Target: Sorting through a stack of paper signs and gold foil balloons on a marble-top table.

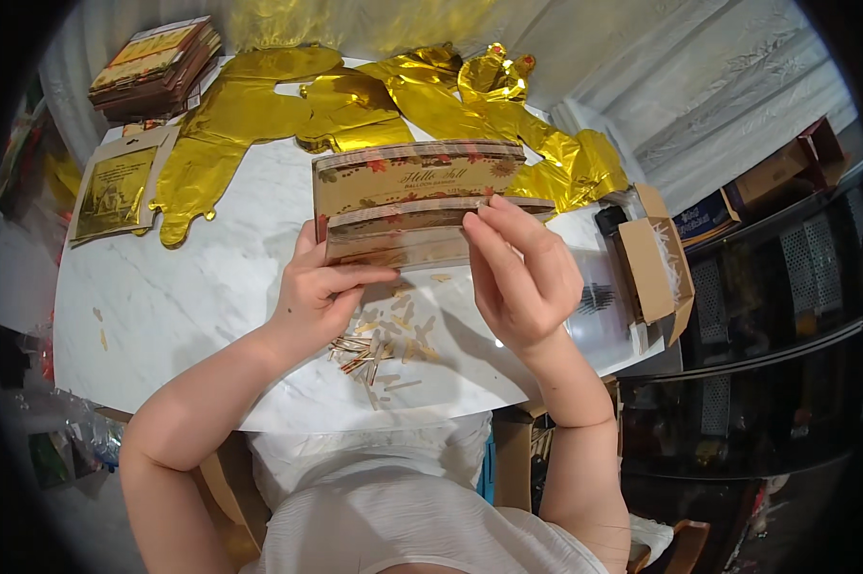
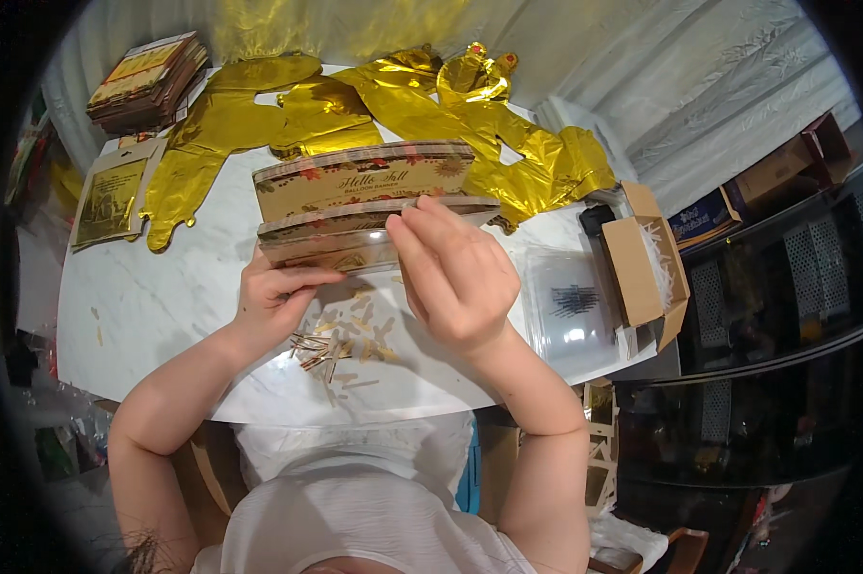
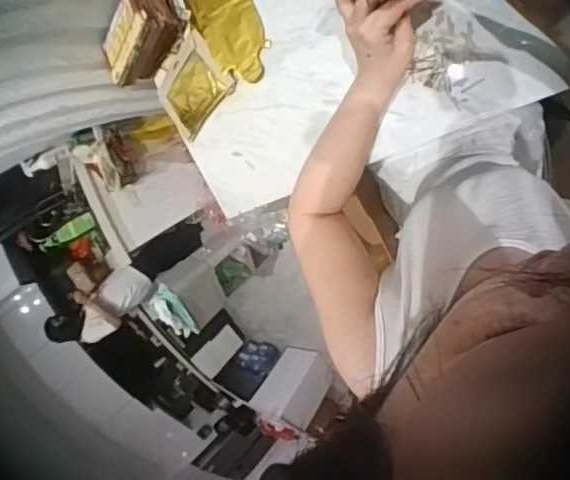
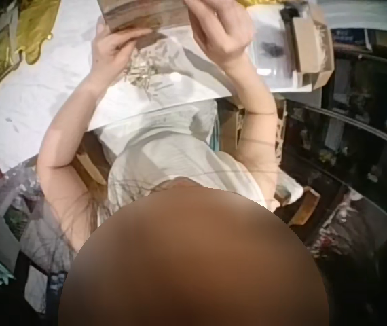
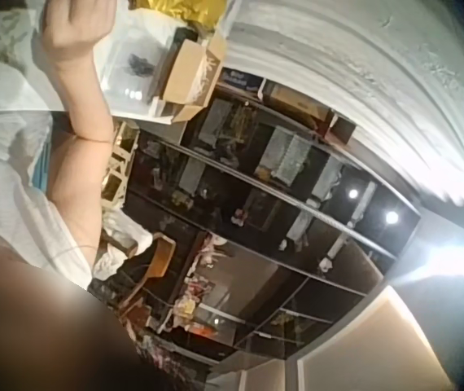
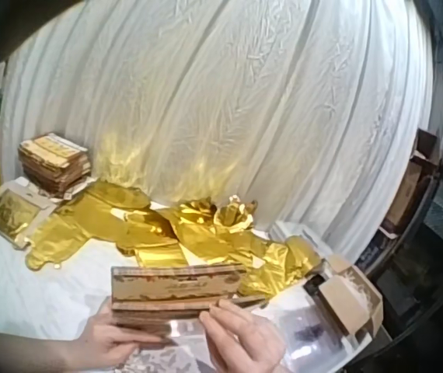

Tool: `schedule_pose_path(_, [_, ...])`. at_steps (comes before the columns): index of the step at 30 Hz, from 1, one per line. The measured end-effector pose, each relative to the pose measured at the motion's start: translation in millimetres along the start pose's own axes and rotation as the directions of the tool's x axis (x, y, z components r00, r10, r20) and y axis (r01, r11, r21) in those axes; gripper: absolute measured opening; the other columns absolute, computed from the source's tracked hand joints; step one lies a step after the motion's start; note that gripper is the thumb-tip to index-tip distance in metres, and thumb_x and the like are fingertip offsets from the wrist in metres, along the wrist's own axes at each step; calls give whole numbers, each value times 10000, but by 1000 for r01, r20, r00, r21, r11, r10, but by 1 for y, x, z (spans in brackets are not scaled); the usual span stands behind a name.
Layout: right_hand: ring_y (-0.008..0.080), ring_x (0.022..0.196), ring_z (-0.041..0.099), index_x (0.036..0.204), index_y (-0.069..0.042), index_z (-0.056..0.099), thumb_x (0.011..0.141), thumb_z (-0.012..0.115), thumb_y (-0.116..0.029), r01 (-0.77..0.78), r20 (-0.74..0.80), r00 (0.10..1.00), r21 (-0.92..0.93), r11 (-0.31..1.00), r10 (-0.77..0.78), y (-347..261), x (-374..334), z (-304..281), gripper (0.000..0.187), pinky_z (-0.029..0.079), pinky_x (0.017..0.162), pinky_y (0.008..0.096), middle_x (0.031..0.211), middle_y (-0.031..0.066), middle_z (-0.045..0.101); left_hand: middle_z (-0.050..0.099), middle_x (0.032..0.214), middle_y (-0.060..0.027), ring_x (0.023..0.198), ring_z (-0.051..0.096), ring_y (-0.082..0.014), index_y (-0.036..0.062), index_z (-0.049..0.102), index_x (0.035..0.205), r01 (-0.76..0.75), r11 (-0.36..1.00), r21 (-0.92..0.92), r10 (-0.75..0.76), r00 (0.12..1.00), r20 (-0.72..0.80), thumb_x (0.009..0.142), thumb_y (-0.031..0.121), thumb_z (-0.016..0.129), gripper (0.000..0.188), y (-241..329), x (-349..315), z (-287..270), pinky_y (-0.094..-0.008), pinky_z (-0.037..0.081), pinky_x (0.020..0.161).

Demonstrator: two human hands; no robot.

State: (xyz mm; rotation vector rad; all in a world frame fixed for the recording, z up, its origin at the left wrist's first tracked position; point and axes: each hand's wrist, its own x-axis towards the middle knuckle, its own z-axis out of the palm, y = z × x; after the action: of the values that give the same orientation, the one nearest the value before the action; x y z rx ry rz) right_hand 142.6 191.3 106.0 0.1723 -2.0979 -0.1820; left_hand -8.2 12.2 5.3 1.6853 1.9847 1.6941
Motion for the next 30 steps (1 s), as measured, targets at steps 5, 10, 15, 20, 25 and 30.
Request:
schedule_pose_path(5, [282,920,752,1006,-25,770,757,830,52,-50,24,998,31,998,49,-1,0,0,267,606,722,338,1015,117,752,727,1260,-53,1251,527,-363,194,841,1053,-20,1000,-23,20,1000,-12,728,-94,634,480,-3,-1,2,-458,409,1112])
schedule_pose_path(10, [286,903,751,979,-26,749,764,827,46,-11,10,1000,5,1000,11,-4,-3,-4,239,599,730,348,1020,115,759,720,1265,-46,1231,534,-373,200,836,1065,-53,999,3,53,999,-11,738,-100,631,488,-1,0,1,-462,414,1106])
schedule_pose_path(15, [307,987,635,968,-31,694,807,801,31,-216,184,965,141,966,189,-8,7,-17,203,526,825,382,1142,141,657,717,1260,-43,1223,538,-376,214,832,1082,-77,997,7,77,997,-25,755,-100,643,492,0,2,1,-466,418,1104])
schedule_pose_path(20, [350,1148,488,986,-39,622,948,693,-72,-256,453,874,128,958,173,-6,30,-28,87,404,1006,436,1232,168,540,719,1245,-46,1231,539,-376,208,830,1094,-60,995,77,60,998,-1,771,-101,654,480,0,1,-1,-461,423,1100])
schedule_pose_path(25, [366,1200,440,993,-43,596,998,638,-149,-359,583,790,189,914,189,0,36,-31,114,342,1076,463,1299,178,504,727,1231,-50,1236,542,-377,204,829,1100,-32,999,23,32,999,-15,768,-110,646,492,4,2,1,-461,416,1110])
schedule_pose_path(30, [388,1287,391,976,-54,577,1002,634,-229,-350,633,754,163,923,174,1,36,-33,185,281,1137,485,1450,186,452,728,1226,-53,1237,545,-382,201,831,1096,-43,999,18,43,999,-20,745,-133,618,530,1,2,0,-462,412,1117])
